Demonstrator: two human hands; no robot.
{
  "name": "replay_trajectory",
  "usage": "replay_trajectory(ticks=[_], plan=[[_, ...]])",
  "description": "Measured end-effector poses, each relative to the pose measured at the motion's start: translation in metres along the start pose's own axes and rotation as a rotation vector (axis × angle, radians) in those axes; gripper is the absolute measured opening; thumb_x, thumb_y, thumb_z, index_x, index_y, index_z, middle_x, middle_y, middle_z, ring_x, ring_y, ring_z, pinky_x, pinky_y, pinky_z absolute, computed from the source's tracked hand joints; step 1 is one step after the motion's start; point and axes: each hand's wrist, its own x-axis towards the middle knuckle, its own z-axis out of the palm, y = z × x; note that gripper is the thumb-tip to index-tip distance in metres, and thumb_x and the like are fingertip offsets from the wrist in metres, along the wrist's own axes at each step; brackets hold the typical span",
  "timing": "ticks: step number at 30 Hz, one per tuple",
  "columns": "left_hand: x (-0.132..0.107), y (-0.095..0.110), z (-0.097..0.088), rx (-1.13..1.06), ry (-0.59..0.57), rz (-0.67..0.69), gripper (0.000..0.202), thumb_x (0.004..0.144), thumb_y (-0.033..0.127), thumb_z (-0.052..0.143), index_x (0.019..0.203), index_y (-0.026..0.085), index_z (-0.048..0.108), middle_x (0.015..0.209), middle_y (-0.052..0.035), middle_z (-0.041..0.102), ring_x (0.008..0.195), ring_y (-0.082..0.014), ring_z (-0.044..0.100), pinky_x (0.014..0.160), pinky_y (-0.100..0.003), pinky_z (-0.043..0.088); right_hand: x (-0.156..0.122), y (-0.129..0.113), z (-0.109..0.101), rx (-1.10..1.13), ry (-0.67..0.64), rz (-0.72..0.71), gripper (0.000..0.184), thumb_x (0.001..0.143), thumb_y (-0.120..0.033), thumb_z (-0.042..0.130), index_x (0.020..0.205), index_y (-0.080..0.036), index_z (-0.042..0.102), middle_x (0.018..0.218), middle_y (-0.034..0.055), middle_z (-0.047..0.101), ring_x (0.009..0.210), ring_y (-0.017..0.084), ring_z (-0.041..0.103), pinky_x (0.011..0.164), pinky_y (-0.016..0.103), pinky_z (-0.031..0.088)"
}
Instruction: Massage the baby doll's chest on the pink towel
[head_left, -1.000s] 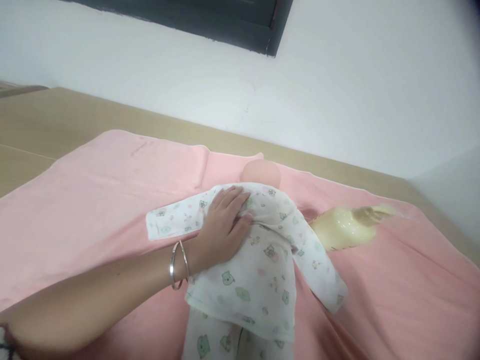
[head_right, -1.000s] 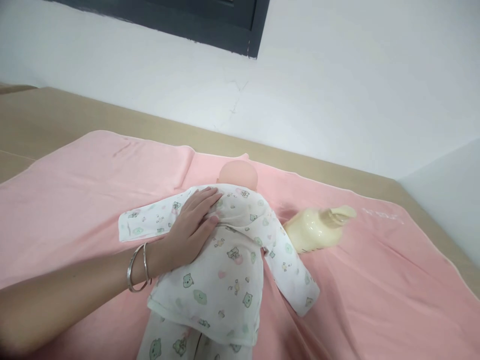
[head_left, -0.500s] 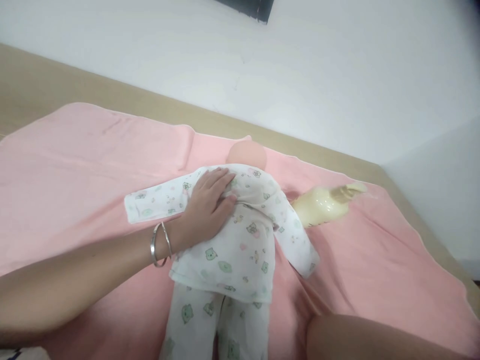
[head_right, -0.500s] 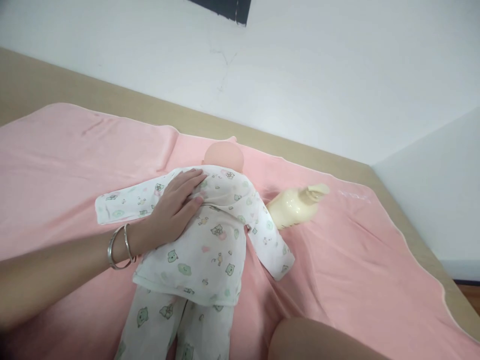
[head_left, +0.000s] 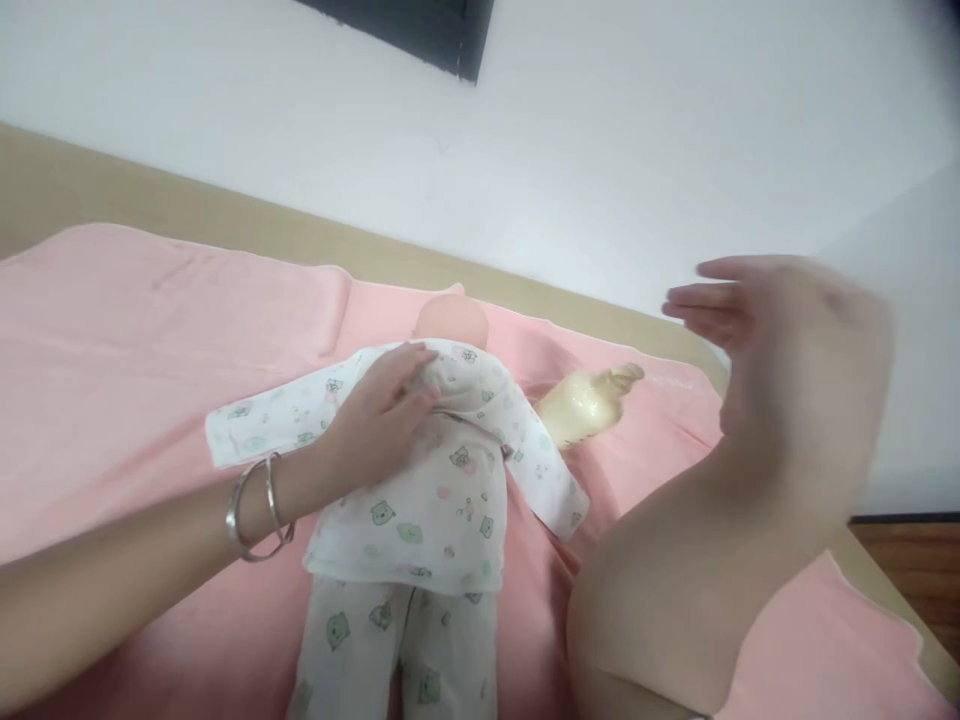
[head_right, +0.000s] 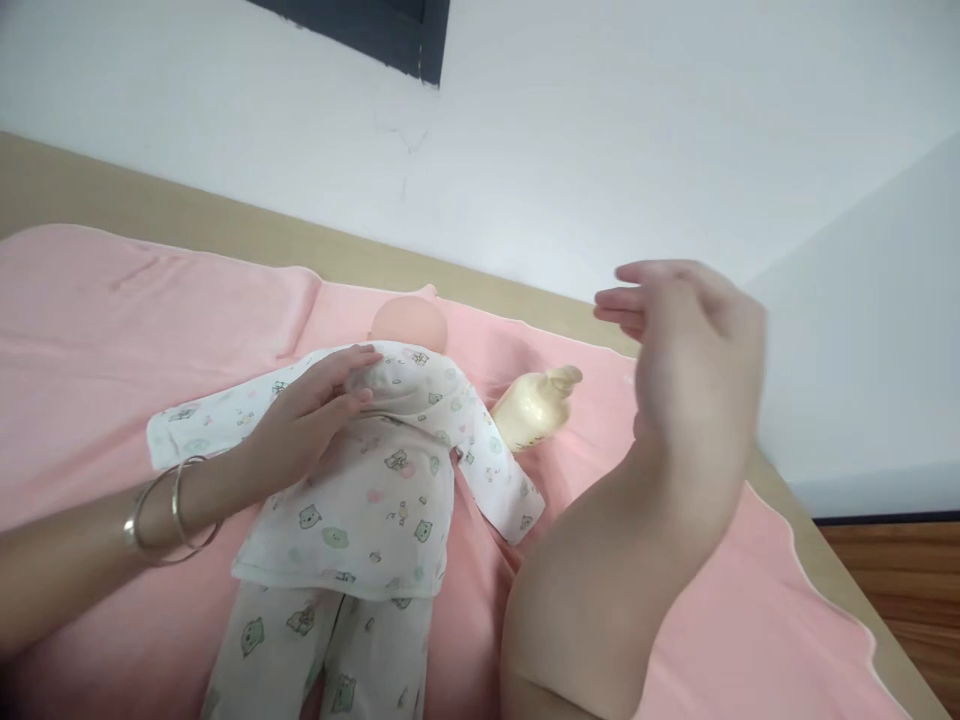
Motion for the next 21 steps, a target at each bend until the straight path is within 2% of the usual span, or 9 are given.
replay_trajectory(ticks=[2,4,6,9,11,13,16,18,21], plan=[[0.000,0.022,0.002,-0.248,-0.074,-0.039,0.046,0.093,0.047,0.054,0.134,0.029,0.061,0.150,-0.0027,0.055,0.145,-0.0311,0.044,0.124,-0.052,0.035,0.005,-0.002,0.007,-0.031,-0.041,0.077,0.028,0.089,-0.031,0.050,0.103,-0.027,0.074,0.105,0.0036,0.076,0.106,0.024,0.069,0.095,0.046,0.052],[0.003,0.044,0.011,-0.525,-0.185,-0.088,0.041,0.092,0.049,0.059,0.127,0.029,0.067,0.146,-0.0011,0.059,0.143,-0.0298,0.047,0.125,-0.047,0.035,0.010,-0.003,0.014,-0.104,-0.103,0.131,0.030,0.088,-0.034,0.051,0.107,-0.028,0.074,0.111,0.0043,0.076,0.113,0.026,0.066,0.101,0.048,0.050],[0.012,0.065,0.023,-0.863,-0.307,-0.152,0.043,0.092,0.052,0.058,0.121,0.023,0.069,0.143,-0.0058,0.062,0.143,-0.0308,0.048,0.123,-0.045,0.038,0.014,-0.001,0.020,-0.194,-0.189,0.154,0.037,0.089,-0.037,0.050,0.118,-0.029,0.071,0.123,0.0064,0.072,0.117,0.028,0.064,0.104,0.050,0.048],[0.030,0.092,0.042,-1.168,-0.460,-0.407,0.064,0.095,0.054,0.049,0.141,0.012,0.054,0.150,-0.0168,0.054,0.144,-0.0319,0.048,0.122,-0.044,0.039,0.017,0.005,0.022,-0.321,-0.366,0.157,0.045,0.091,-0.049,0.051,0.129,-0.030,0.066,0.139,0.0077,0.064,0.118,0.031,0.064,0.102,0.050,0.051],[0.041,0.105,0.051,-1.273,-0.481,-0.540,0.074,0.098,0.054,0.042,0.152,0.004,0.038,0.158,-0.0213,0.042,0.147,-0.0290,0.043,0.123,-0.038,0.038,0.018,0.007,0.021,-0.370,-0.419,0.122,0.046,0.092,-0.055,0.049,0.124,-0.029,0.068,0.135,0.0084,0.067,0.115,0.032,0.066,0.098,0.048,0.054],[0.048,0.113,0.057,-1.352,-0.500,-0.580,0.077,0.099,0.053,0.038,0.155,0.000,0.030,0.159,-0.0238,0.038,0.149,-0.0274,0.041,0.122,-0.033,0.038,0.018,0.007,0.022,-0.409,-0.424,0.093,0.045,0.094,-0.058,0.045,0.115,-0.027,0.071,0.121,0.0093,0.072,0.110,0.031,0.067,0.094,0.045,0.055],[0.051,0.118,0.063,-1.432,-0.519,-0.577,0.074,0.101,0.050,0.037,0.152,-0.003,0.034,0.153,-0.0248,0.046,0.147,-0.0270,0.045,0.120,-0.031,0.041,0.020,0.006,0.030,-0.456,-0.455,0.120,0.045,0.097,-0.055,0.041,0.107,-0.025,0.072,0.107,0.0097,0.075,0.102,0.030,0.070,0.091,0.044,0.055],[0.050,0.117,0.064,-1.459,-0.508,-0.588,0.071,0.100,0.047,0.038,0.150,-0.003,0.038,0.148,-0.0242,0.052,0.144,-0.0263,0.048,0.118,-0.030,0.044,0.022,0.010,0.038,-0.446,-0.529,0.157,0.046,0.098,-0.054,0.037,0.109,-0.025,0.070,0.102,0.0096,0.076,0.100,0.030,0.071,0.092,0.045,0.055],[0.042,0.114,0.057,-1.457,-0.491,-0.653,0.070,0.098,0.045,0.042,0.151,-0.002,0.039,0.144,-0.0227,0.056,0.143,-0.0255,0.050,0.116,-0.031,0.046,0.027,0.023,0.049,-0.419,-0.605,0.198,0.049,0.099,-0.057,0.032,0.114,-0.024,0.065,0.114,0.0123,0.074,0.107,0.032,0.069,0.097,0.050,0.053]])
